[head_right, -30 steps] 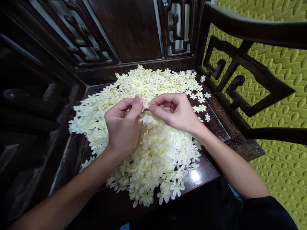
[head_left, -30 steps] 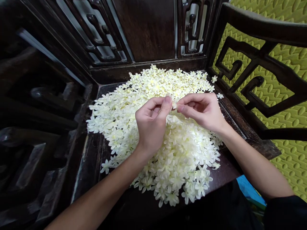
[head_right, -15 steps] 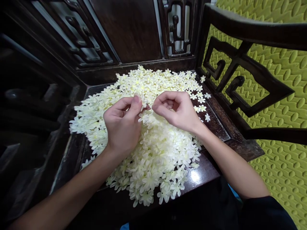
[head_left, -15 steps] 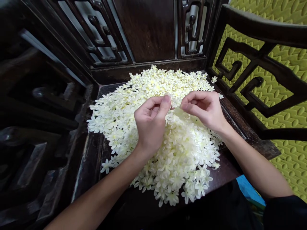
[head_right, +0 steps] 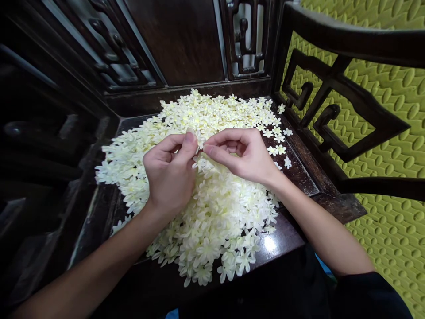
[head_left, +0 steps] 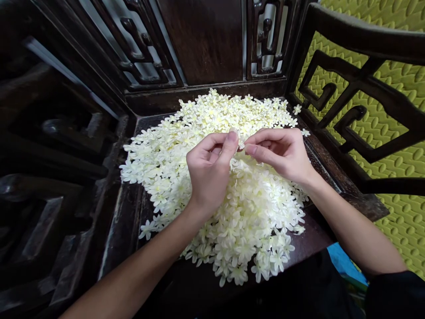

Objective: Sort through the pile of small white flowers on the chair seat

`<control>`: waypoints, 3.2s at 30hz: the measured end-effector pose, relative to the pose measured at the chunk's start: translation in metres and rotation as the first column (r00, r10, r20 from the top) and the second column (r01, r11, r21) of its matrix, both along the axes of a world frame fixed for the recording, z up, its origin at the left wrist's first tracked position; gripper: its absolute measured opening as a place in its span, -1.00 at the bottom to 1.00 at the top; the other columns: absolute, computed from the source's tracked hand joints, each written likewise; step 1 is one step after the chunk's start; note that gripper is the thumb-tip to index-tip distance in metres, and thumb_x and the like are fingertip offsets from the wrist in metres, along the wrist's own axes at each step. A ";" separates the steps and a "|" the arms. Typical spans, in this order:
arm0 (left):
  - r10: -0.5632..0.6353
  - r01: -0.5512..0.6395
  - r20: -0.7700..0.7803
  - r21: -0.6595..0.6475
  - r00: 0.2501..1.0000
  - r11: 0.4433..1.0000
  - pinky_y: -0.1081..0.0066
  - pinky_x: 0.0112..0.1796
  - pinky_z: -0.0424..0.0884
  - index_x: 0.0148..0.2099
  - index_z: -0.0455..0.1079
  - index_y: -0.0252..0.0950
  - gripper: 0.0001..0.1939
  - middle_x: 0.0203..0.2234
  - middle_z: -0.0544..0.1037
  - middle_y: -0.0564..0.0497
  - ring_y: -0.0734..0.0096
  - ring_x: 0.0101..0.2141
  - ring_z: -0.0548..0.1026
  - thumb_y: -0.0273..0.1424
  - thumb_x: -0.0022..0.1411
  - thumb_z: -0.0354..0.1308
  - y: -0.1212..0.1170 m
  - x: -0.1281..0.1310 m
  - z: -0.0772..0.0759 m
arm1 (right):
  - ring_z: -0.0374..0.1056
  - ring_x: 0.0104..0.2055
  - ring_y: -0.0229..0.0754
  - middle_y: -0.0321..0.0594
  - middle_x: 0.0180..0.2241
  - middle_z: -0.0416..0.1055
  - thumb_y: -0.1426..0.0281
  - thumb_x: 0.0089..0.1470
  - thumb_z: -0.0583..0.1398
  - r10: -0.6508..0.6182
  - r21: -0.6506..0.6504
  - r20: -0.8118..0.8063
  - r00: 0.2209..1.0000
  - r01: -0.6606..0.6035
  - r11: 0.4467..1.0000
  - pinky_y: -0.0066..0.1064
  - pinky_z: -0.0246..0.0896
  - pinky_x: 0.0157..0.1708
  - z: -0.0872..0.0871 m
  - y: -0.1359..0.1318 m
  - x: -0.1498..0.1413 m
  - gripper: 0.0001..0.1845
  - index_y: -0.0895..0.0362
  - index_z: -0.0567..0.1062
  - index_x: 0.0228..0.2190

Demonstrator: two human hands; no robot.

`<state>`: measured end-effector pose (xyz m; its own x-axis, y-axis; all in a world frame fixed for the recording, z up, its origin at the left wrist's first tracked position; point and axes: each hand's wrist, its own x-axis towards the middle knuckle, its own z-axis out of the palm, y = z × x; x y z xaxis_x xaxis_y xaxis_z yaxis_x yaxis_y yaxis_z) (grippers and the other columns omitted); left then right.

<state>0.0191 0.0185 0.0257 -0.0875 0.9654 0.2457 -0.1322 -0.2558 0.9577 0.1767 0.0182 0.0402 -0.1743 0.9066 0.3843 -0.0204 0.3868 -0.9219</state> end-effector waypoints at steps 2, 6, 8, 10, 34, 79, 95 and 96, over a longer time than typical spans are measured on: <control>0.007 -0.007 0.006 0.006 1.000 1.000 0.39 -0.32 0.41 -0.39 0.46 -0.23 -0.69 -0.46 0.51 0.04 0.44 -0.40 0.46 -0.12 0.25 0.32 0.000 0.001 -0.001 | 0.37 -0.52 -0.35 -0.22 -0.45 0.60 0.34 -0.04 0.47 -0.001 -0.001 -0.004 1.000 0.001 1.000 -0.51 0.28 -0.56 0.001 0.000 -0.001 -0.80 0.21 0.68 -0.38; 0.021 -0.021 -0.012 -0.013 1.000 1.000 0.38 -0.34 0.41 -0.39 0.46 -0.22 -0.68 -0.47 0.51 0.04 0.44 -0.40 0.45 -0.10 0.25 0.31 0.001 0.001 -0.001 | 0.37 -0.52 -0.35 -0.22 -0.46 0.59 0.36 -0.05 0.47 -0.004 0.005 -0.010 1.000 0.004 1.000 -0.52 0.28 -0.56 0.002 0.000 -0.002 -0.81 0.21 0.69 -0.39; 0.017 -0.017 -0.004 -0.007 1.000 1.000 0.39 -0.35 0.40 -0.39 0.45 -0.21 -0.68 -0.47 0.50 0.04 0.44 -0.41 0.45 -0.10 0.25 0.32 0.000 0.001 -0.001 | 0.37 -0.53 -0.36 -0.22 -0.46 0.59 0.37 -0.05 0.47 -0.007 0.009 -0.011 1.000 0.007 1.000 -0.52 0.27 -0.57 0.002 0.000 -0.001 -0.82 0.21 0.69 -0.39; 0.011 -0.011 0.001 -0.002 1.000 1.000 0.39 -0.36 0.39 -0.40 0.45 -0.22 -0.68 -0.47 0.50 0.04 0.44 -0.41 0.46 -0.10 0.25 0.32 0.000 0.001 -0.001 | 0.37 -0.53 -0.35 -0.22 -0.46 0.59 0.36 -0.06 0.47 -0.016 0.005 -0.005 1.000 0.016 1.000 -0.51 0.27 -0.57 0.002 0.000 -0.001 -0.81 0.21 0.69 -0.39; 0.003 -0.004 -0.023 -0.034 1.000 0.999 0.39 -0.38 0.36 -0.39 0.44 -0.22 -0.67 -0.47 0.51 0.06 0.45 -0.42 0.46 -0.09 0.24 0.31 -0.001 -0.001 0.002 | 0.38 -0.48 -0.35 -0.21 -0.42 0.59 0.32 -0.05 0.47 -0.007 0.012 0.014 1.000 0.007 1.000 -0.49 0.33 -0.50 0.000 0.000 0.000 -0.79 0.20 0.68 -0.37; -0.004 0.004 0.047 -0.003 0.999 1.000 0.43 -0.35 0.39 -0.38 0.50 -0.25 -0.73 -0.48 0.49 0.07 0.50 -0.44 0.42 -0.17 0.24 0.34 0.001 0.000 -0.004 | 0.32 -0.53 -0.35 -0.27 -0.51 0.52 0.51 -0.06 0.36 -0.108 0.013 0.031 0.994 0.107 0.994 -0.49 0.19 -0.55 -0.003 0.002 -0.002 -0.96 0.21 0.62 -0.44; -0.007 0.006 0.057 0.005 0.998 1.000 0.43 -0.30 0.43 -0.39 0.50 -0.23 -0.75 -0.45 0.52 0.06 0.48 -0.40 0.46 -0.20 0.25 0.34 0.001 0.001 -0.005 | 0.37 -0.47 -0.33 -0.23 -0.44 0.58 0.45 -0.03 0.41 0.001 0.071 -0.011 1.000 0.000 0.997 -0.47 0.25 -0.51 0.000 0.001 -0.002 -0.92 0.20 0.67 -0.40; -0.007 0.007 0.059 0.007 0.998 1.000 0.43 -0.31 0.42 -0.39 0.49 -0.23 -0.75 -0.45 0.52 0.06 0.49 -0.41 0.45 -0.20 0.25 0.34 0.001 0.001 -0.005 | 0.36 -0.47 -0.34 -0.23 -0.43 0.58 0.45 -0.03 0.42 0.016 0.072 -0.018 1.000 -0.015 0.997 -0.48 0.24 -0.52 -0.001 0.001 -0.002 -0.90 0.20 0.68 -0.38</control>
